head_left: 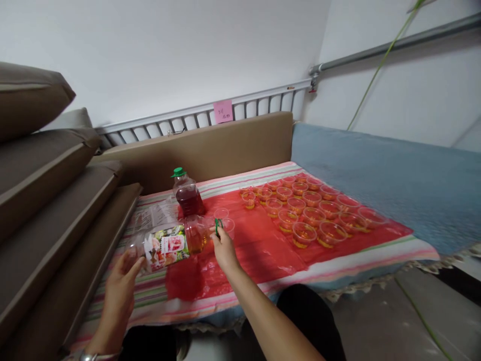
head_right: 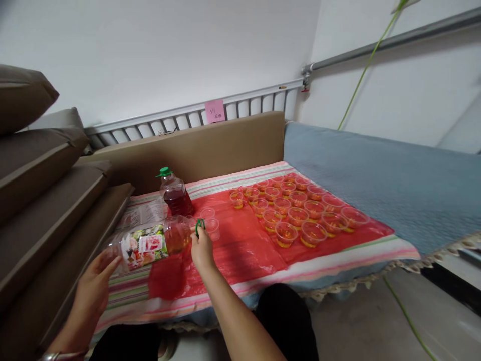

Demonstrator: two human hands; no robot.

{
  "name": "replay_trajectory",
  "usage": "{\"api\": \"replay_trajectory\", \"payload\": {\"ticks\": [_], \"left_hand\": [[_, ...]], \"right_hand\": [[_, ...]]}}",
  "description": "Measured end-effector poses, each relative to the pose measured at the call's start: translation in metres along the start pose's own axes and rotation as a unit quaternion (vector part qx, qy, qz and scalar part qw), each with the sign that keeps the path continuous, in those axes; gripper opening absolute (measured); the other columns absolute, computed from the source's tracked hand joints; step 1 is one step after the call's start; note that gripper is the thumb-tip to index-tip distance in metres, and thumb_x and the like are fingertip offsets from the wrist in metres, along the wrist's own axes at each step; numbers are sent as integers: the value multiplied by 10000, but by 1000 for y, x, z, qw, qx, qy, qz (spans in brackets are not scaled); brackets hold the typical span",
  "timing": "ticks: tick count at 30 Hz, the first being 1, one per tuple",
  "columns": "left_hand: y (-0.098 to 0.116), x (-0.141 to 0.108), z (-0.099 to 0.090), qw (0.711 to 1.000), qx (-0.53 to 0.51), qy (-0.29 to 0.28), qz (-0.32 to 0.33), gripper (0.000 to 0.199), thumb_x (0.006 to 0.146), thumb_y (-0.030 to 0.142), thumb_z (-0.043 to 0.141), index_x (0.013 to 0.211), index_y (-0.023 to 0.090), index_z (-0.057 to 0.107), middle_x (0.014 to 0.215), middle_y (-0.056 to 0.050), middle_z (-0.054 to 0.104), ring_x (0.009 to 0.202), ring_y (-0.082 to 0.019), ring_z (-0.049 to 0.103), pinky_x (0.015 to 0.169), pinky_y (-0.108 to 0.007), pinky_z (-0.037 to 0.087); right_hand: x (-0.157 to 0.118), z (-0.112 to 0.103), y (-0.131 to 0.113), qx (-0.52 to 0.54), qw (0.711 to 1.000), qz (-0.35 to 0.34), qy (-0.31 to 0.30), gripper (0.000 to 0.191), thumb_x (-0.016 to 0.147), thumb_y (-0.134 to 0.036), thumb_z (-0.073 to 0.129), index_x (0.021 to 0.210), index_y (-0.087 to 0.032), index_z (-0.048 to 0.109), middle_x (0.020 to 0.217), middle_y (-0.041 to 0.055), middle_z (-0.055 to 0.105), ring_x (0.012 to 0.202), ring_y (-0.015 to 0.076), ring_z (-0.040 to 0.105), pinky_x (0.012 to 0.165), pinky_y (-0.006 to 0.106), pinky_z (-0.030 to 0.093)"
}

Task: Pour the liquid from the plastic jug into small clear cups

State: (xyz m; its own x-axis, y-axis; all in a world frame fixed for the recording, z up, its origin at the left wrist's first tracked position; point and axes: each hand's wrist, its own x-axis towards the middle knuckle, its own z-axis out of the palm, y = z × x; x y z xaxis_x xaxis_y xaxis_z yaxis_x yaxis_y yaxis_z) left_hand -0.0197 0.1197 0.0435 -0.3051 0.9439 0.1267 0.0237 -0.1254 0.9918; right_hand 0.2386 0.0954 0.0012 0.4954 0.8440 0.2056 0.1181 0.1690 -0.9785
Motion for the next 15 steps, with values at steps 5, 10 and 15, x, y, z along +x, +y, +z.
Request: {"api": "replay_trajectory", "payload": {"ticks": [5, 10, 15], "left_hand": [[5, 2, 3, 1000, 1, -2, -2, 608, 558, 362, 825, 1116, 200, 647, 1208, -75, 653, 1250, -295, 521, 1137, -470, 308], [3, 7, 2, 1000, 13, -12, 19, 572, 560, 365, 829, 1088, 219, 665, 1143, -36, 676, 1175, -246, 571, 1132, -439, 326], [0, 12, 1, 1000, 16, 3, 21, 584, 556, 356, 825, 1100, 218, 665, 1116, -31, 688, 1142, -234, 594, 1123, -439, 344]], "right_hand": [[2, 0, -1, 5, 1000, 6, -3, 177, 820, -212, 472, 902, -230, 628, 923, 63, 700, 863, 207, 656, 812, 333, 490], [3, 0, -2, 11, 1000, 8, 1, 183, 812, -188, 467, 901, -227, 622, 943, 59, 702, 872, 203, 658, 836, 338, 491], [5, 0, -2, 12, 1000, 17, -7, 174, 805, -177, 469, 895, -218, 612, 920, 51, 693, 861, 194, 657, 830, 323, 494]]}}
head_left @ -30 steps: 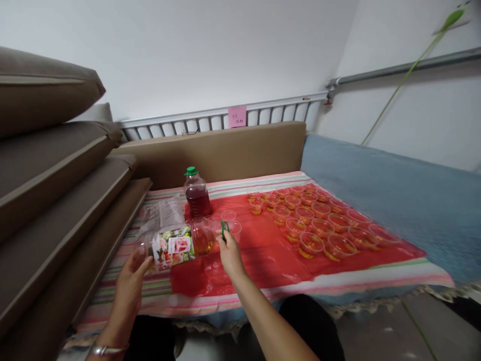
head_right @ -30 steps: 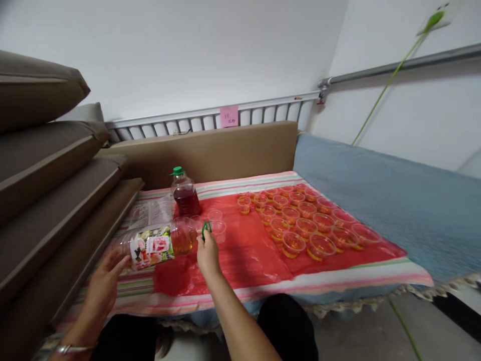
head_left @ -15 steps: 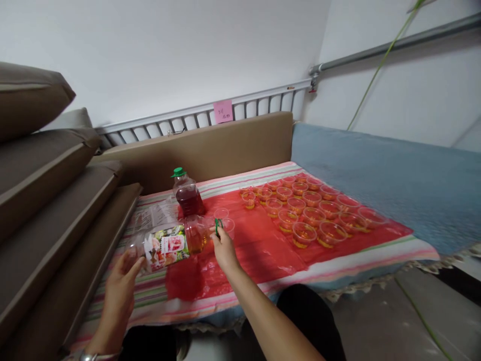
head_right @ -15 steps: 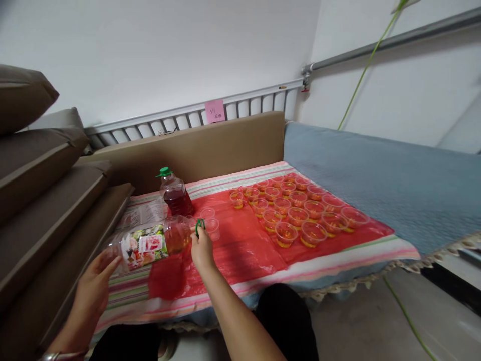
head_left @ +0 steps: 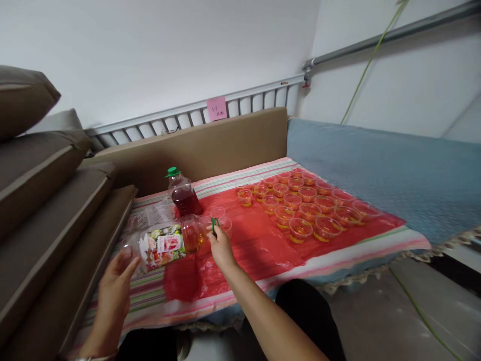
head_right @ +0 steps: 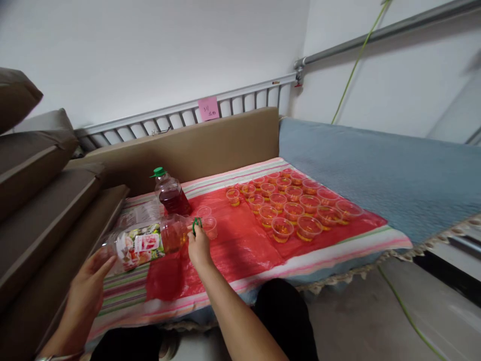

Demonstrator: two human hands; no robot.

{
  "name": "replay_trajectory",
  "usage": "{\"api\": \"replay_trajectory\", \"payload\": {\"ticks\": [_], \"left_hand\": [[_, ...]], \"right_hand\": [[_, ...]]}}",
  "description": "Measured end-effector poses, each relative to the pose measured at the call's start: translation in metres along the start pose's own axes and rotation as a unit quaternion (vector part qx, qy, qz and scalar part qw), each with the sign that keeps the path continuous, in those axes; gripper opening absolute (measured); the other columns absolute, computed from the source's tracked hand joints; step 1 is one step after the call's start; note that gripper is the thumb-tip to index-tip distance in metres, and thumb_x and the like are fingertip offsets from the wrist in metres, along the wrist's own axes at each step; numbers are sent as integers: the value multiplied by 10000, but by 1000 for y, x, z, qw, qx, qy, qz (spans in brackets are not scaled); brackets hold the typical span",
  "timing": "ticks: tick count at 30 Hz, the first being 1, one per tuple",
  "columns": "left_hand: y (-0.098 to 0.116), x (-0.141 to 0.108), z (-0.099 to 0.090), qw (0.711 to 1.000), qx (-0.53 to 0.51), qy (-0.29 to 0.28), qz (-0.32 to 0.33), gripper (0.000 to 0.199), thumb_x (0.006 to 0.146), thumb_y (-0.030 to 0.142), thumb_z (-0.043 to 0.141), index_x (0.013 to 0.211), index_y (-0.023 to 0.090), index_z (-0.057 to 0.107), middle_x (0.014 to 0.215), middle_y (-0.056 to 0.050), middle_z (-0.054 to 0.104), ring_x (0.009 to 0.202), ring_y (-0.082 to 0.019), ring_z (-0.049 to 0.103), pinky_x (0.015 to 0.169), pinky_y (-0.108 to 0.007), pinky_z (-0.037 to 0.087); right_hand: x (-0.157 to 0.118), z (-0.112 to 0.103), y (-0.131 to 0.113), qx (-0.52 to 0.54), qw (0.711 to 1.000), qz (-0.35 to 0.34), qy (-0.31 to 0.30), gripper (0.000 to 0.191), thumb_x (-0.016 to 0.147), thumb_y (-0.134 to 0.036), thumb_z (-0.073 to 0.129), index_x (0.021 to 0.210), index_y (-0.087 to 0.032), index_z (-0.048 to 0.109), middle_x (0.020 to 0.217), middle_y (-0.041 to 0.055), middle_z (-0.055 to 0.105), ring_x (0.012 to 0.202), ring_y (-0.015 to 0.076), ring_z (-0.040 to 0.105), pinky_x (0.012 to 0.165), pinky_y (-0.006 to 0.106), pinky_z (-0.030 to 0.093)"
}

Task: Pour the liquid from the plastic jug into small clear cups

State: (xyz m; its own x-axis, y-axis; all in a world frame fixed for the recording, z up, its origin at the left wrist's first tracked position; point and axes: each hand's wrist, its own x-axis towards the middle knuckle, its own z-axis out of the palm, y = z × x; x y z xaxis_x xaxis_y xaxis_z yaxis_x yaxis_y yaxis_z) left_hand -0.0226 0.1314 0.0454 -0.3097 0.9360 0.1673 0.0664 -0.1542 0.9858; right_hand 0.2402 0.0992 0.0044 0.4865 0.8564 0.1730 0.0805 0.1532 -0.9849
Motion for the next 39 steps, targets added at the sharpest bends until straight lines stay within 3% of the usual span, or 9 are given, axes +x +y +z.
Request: {"api": "replay_trajectory", "payload": {"ticks": [31, 35, 39], "left_hand": [[24, -9, 3, 1000, -1, 12, 15, 555, 552, 346, 816, 1069, 210, 670, 1108, -31, 686, 1159, -258, 589, 1131, -465, 342], [22, -7, 0, 1000, -2, 19, 13, 566, 551, 343, 819, 1081, 216, 669, 1145, -30, 676, 1199, -266, 564, 1137, -461, 335], [5, -3, -6, 1000, -16, 17, -11, 572, 539, 332, 829, 1076, 212, 673, 1135, -35, 680, 1212, -257, 557, 1137, -438, 334]], "right_hand": [[1, 2, -12, -21, 1000, 3, -10, 165, 807, -163, 467, 888, -213, 601, 919, 51, 681, 879, 197, 635, 847, 323, 469], [0, 2, -12, -22, 1000, -1, -10, 169, 808, -158, 469, 886, -216, 608, 922, 49, 684, 875, 194, 639, 842, 321, 476], [0, 1, -16, -27, 1000, -9, -13, 188, 821, -158, 458, 898, -218, 619, 911, 43, 690, 869, 187, 648, 829, 307, 484]]}}
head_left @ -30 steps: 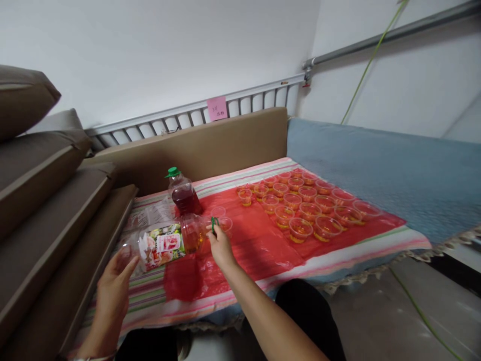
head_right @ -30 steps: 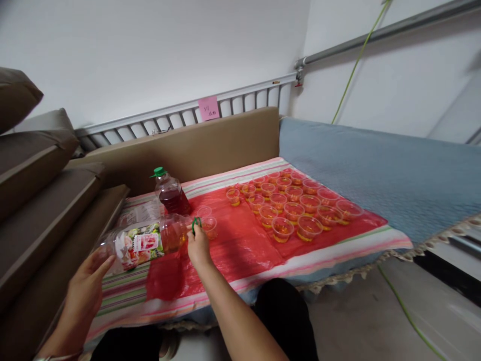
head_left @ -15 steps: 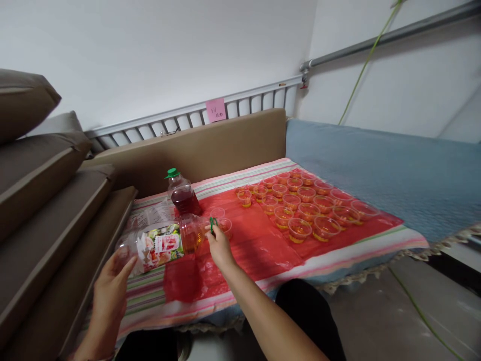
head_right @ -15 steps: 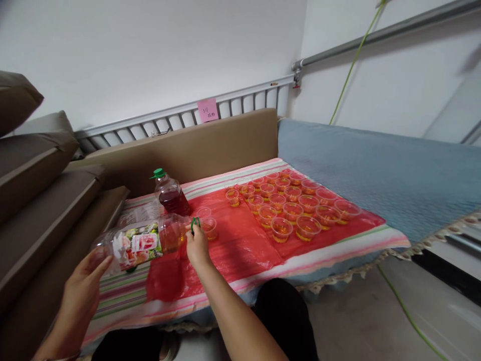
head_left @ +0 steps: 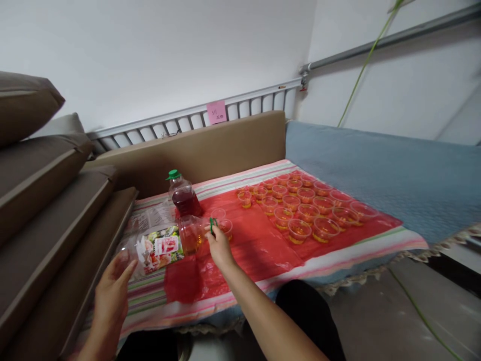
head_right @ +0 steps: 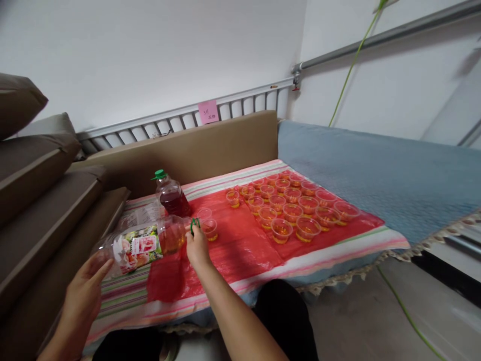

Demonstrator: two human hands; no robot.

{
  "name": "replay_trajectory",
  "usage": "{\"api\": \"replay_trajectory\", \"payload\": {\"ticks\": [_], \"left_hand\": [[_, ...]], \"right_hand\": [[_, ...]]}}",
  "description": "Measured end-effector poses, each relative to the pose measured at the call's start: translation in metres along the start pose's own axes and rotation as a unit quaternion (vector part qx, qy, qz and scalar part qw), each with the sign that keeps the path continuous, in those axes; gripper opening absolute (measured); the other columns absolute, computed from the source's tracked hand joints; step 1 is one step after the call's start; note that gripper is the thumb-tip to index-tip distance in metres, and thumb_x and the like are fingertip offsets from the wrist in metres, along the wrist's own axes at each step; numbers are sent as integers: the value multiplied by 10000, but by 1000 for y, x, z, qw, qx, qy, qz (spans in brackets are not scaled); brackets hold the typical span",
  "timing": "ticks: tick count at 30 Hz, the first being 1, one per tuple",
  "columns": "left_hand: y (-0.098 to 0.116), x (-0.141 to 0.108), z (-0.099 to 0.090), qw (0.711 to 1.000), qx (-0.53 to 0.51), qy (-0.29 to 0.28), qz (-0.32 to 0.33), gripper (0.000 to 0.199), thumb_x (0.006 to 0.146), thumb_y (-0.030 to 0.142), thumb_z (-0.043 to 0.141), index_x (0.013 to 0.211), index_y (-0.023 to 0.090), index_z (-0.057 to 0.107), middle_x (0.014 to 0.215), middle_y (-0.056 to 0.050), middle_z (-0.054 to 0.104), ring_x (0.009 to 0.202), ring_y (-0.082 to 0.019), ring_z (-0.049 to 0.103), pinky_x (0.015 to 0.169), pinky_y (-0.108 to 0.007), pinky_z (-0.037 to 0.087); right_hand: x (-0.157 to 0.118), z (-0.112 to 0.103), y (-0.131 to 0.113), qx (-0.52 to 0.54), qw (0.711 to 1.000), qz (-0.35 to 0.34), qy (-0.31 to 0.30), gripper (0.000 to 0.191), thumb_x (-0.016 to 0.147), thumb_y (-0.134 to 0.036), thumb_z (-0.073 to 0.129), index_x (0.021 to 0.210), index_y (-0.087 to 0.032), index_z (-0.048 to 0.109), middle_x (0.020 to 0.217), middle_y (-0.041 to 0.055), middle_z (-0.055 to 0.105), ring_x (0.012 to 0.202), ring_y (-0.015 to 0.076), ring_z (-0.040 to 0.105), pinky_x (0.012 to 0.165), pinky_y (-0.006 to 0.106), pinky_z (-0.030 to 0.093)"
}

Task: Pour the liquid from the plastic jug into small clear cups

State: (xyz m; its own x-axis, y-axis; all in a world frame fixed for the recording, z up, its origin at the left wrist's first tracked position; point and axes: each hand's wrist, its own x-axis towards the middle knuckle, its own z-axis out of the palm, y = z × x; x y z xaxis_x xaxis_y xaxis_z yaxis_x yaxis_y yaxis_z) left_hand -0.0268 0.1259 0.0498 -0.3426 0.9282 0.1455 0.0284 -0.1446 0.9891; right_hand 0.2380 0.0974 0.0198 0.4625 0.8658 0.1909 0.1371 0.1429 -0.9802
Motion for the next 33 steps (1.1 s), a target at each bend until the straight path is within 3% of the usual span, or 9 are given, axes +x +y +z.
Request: {"api": "replay_trajectory", "payload": {"ticks": [5, 8, 11, 15, 19, 22, 27, 30, 33], "left_hand": [[-30, -17, 5, 996, -77, -7, -54, 455, 563, 383, 815, 957, 188, 693, 1072, -52, 708, 1171, -257, 589, 1091, -416, 389], [-40, -40, 16, 986, -132, -24, -101, 506, 565, 481, 812, 939, 161, 698, 1020, -87, 729, 1119, -301, 623, 1012, -442, 462], [-47, -60, 27, 973, -170, -58, -142, 584, 609, 562, 769, 1014, 149, 694, 1022, -128, 736, 1063, -330, 655, 920, -470, 518], [-58, -74, 34, 963, -199, -85, -163, 656, 678, 624, 695, 1120, 139, 668, 1105, -168, 715, 1082, -323, 654, 919, -462, 518], [-73, -76, 30, 962, -146, -131, -188, 718, 665, 693, 655, 1096, 119, 672, 1073, -199, 717, 1062, -334, 663, 926, -473, 505], [-79, -71, 24, 970, -81, -126, -190, 712, 590, 639, 740, 1052, 101, 669, 1052, -230, 711, 1052, -373, 661, 930, -520, 484], [-56, -69, 16, 991, -46, -94, -85, 735, 557, 484, 818, 1176, 146, 610, 1337, -203, 574, 1309, -370, 471, 1110, -505, 319], [-29, -75, 19, 987, 9, -125, 98, 757, 644, 436, 785, 1315, 205, 523, 1465, -148, 464, 1392, -317, 369, 1166, -479, 236], [-10, -78, 27, 939, 114, -148, 287, 757, 745, 409, 715, 1412, 210, 418, 1487, -165, 426, 1401, -315, 353, 1160, -510, 247]], "right_hand": [[10, -7, -15, -18, 999, -35, -12, 198, 854, -188, 444, 882, -209, 639, 843, 33, 684, 793, 173, 643, 762, 274, 484], [17, -14, -28, -32, 997, -66, -29, 204, 870, -218, 444, 876, -208, 648, 807, 28, 680, 772, 174, 635, 745, 272, 475], [21, -21, -48, -45, 992, -102, -59, 195, 872, -241, 459, 857, -211, 651, 780, 21, 684, 767, 174, 632, 740, 271, 471], [19, -26, -88, -36, 981, -152, -118, 202, 875, -248, 455, 842, -198, 648, 750, 20, 694, 737, 161, 641, 726, 266, 487], [2, -19, -122, -22, 974, -173, -145, 217, 896, -267, 443, 838, -187, 636, 750, 27, 697, 734, 159, 652, 724, 270, 496], [-20, -4, -125, -47, 970, -199, -134, 224, 910, -262, 433, 841, -187, 633, 782, 42, 695, 750, 170, 650, 727, 283, 489], [-59, 22, -107, -131, 936, -300, -126, 209, 917, -213, 445, 913, -192, 653, 870, 89, 689, 861, 222, 621, 792, 343, 475], [-74, 34, -105, -147, 919, -333, -153, 206, 913, -182, 457, 962, -198, 656, 934, 98, 687, 914, 232, 612, 827, 356, 476], [-78, 42, -111, -143, 914, -338, -173, 190, 901, -177, 480, 962, -200, 659, 951, 92, 687, 928, 230, 609, 853, 363, 478]]}}
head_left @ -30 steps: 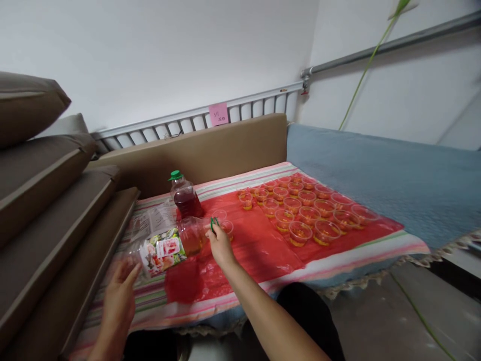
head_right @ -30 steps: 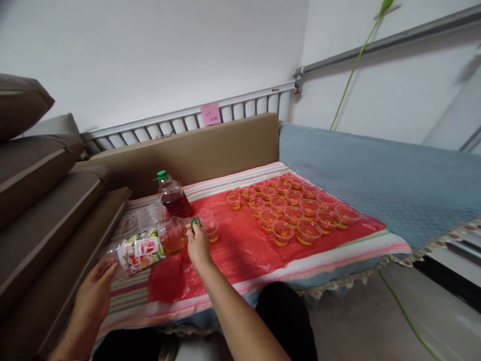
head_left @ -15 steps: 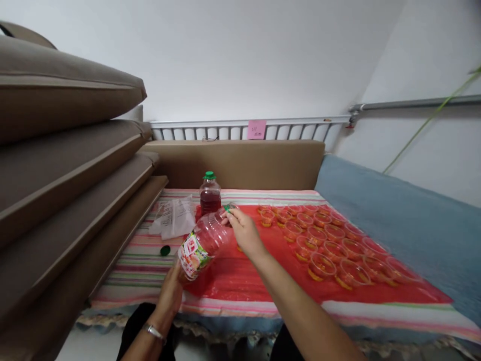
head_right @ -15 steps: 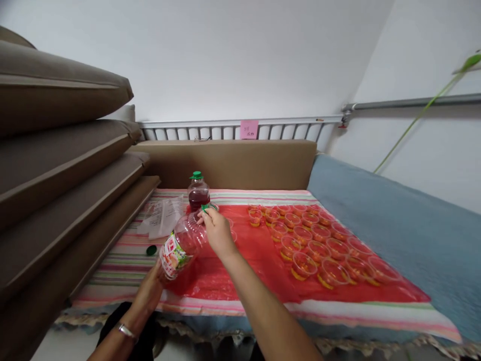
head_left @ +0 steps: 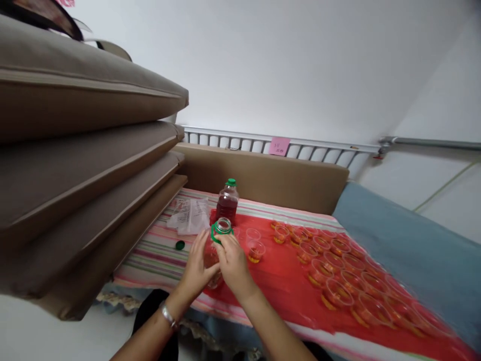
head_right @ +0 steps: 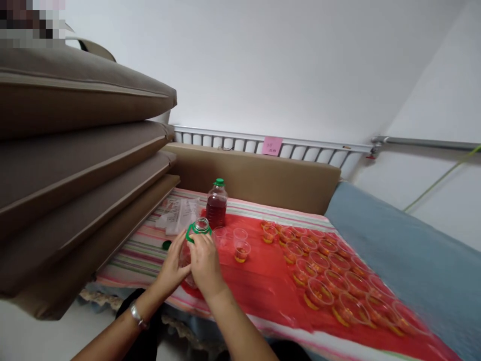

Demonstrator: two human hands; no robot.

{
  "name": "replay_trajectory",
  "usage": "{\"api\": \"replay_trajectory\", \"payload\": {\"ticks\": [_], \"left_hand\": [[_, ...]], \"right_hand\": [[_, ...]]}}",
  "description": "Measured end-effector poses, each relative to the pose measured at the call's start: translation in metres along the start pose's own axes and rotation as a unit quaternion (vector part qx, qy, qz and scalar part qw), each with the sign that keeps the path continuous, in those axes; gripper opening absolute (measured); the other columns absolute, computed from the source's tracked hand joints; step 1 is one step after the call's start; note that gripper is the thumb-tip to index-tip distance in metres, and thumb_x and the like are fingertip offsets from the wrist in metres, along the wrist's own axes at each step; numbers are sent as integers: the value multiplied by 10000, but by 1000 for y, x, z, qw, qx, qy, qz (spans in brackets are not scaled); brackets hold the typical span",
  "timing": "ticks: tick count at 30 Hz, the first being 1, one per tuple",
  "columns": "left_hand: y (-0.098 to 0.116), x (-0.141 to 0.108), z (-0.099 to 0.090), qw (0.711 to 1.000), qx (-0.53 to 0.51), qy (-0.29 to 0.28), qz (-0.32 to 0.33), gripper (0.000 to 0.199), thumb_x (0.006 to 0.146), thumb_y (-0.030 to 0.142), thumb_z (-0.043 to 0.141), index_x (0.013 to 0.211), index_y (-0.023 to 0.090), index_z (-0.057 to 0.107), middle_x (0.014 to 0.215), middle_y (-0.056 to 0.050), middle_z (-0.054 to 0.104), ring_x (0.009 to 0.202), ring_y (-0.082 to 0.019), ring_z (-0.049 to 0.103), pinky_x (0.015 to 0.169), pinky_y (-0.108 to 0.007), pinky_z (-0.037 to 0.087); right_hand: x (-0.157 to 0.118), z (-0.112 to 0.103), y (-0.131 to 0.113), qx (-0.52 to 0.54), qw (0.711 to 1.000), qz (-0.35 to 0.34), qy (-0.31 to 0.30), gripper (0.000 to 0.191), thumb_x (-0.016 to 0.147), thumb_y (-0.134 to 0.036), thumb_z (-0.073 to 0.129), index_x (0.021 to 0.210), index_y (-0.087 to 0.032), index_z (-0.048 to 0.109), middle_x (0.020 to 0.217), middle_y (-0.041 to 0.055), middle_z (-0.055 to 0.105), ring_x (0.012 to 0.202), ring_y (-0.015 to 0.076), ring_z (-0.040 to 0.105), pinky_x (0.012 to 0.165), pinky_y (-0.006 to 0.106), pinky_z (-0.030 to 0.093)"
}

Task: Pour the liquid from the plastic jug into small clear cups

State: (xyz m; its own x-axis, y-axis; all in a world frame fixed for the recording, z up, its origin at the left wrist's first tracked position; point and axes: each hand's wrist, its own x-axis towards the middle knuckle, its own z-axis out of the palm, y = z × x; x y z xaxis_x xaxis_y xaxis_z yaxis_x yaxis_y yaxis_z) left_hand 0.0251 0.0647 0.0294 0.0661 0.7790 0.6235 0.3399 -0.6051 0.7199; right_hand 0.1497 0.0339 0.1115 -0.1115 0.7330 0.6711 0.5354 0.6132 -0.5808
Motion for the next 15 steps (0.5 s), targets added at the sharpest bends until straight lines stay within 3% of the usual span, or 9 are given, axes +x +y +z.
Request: {"api": "replay_trajectory", "payload": {"ticks": [4, 7, 10, 12, 15], "left_hand": [[-3, 12, 4, 995, 99, 3, 34, 804, 753, 412, 710, 1446, 198, 362, 1458, -183, 451, 1367, -334, 396, 1127, -528, 300], [-13, 16, 3, 992, 124, -1, 29, 850, 727, 432, 734, 1449, 200, 348, 1452, -183, 456, 1349, -344, 418, 1111, -527, 325], [-21, 16, 2, 991, 129, 1, 41, 853, 735, 440, 726, 1454, 204, 332, 1457, -171, 455, 1347, -330, 425, 1111, -508, 337], [-23, 16, 3, 991, 126, 8, 46, 841, 741, 440, 720, 1452, 207, 336, 1451, -165, 464, 1346, -327, 429, 1110, -506, 341], [-27, 16, 6, 991, 122, 20, 49, 830, 724, 447, 730, 1433, 207, 372, 1432, -166, 488, 1335, -340, 442, 1103, -517, 350]], "right_hand": [[5, -13, 13, 9, 999, 8, 45, 198, 911, -226, 485, 1010, -223, 657, 1023, 82, 676, 994, 217, 598, 905, 369, 469], [-3, -37, 58, -27, 991, 65, 112, 262, 916, -270, 456, 1086, -215, 648, 1114, 101, 655, 1074, 226, 582, 949, 391, 459], [-25, -57, 117, -143, 955, 246, 84, 315, 864, -213, 456, 1101, -181, 660, 1118, 133, 661, 1034, 237, 616, 944, 390, 471], [-43, -62, 149, -180, 936, 293, 73, 341, 821, -159, 487, 1106, -139, 673, 1095, 175, 674, 1030, 270, 633, 942, 408, 472], [-64, -54, 176, -204, 928, 308, 53, 367, 783, -119, 528, 1111, -152, 688, 1089, 164, 688, 1037, 272, 648, 917, 375, 487]]}}
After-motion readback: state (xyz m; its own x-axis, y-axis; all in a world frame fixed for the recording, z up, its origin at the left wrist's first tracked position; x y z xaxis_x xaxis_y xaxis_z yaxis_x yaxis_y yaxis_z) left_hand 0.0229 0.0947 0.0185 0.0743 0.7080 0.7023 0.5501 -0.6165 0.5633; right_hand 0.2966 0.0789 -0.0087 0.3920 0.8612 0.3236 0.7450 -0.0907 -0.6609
